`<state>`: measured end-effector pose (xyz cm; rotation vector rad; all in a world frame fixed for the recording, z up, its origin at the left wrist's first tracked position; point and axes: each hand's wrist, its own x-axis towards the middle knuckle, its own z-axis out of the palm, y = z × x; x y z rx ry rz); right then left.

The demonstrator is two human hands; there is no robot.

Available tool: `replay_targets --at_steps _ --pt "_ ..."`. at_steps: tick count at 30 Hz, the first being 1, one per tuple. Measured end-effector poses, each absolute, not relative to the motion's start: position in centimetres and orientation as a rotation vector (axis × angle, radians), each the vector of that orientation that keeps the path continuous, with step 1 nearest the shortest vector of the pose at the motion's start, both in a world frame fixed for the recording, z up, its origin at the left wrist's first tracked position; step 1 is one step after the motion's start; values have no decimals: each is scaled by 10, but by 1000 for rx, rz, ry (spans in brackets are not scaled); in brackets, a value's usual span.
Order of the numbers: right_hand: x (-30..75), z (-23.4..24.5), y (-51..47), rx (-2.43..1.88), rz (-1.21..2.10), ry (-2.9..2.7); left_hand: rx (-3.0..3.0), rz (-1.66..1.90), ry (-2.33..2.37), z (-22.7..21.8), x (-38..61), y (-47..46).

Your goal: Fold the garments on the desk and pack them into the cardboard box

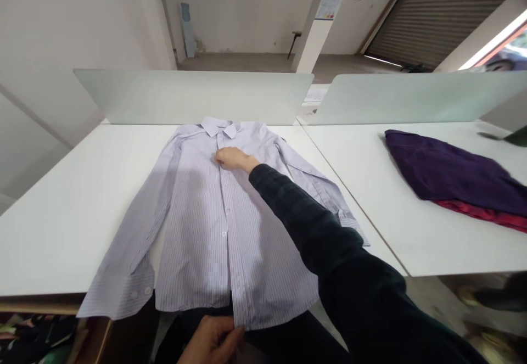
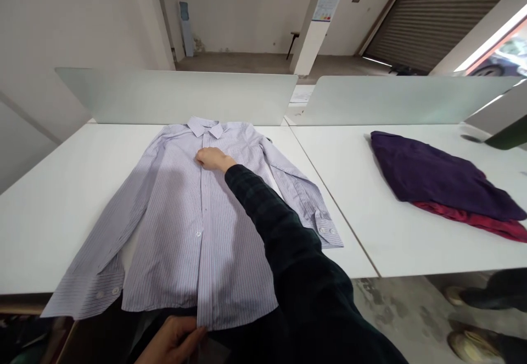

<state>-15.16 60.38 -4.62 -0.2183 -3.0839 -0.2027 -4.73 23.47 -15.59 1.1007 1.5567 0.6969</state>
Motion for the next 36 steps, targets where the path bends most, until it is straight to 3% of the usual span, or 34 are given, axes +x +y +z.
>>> replay_targets --at_steps 12,20,24,30,36 --pt "-146 -54 606 -247 -46 -2979 1358 737 1525 -126 -58 225" --pt "-140 -74 617 -115 196 -2826 1190 490 1704 -160 -60 219" --pt "-135 -78 619 -188 159 -2869 1476 318 1674 -150 -74 220" --pt "-121 -74 620 -158 136 -2875 2227 841 1779 -113 -83 248" --pt "-32 -53 654 -512 137 -2760 2818 873 2019 -128 -95 267"
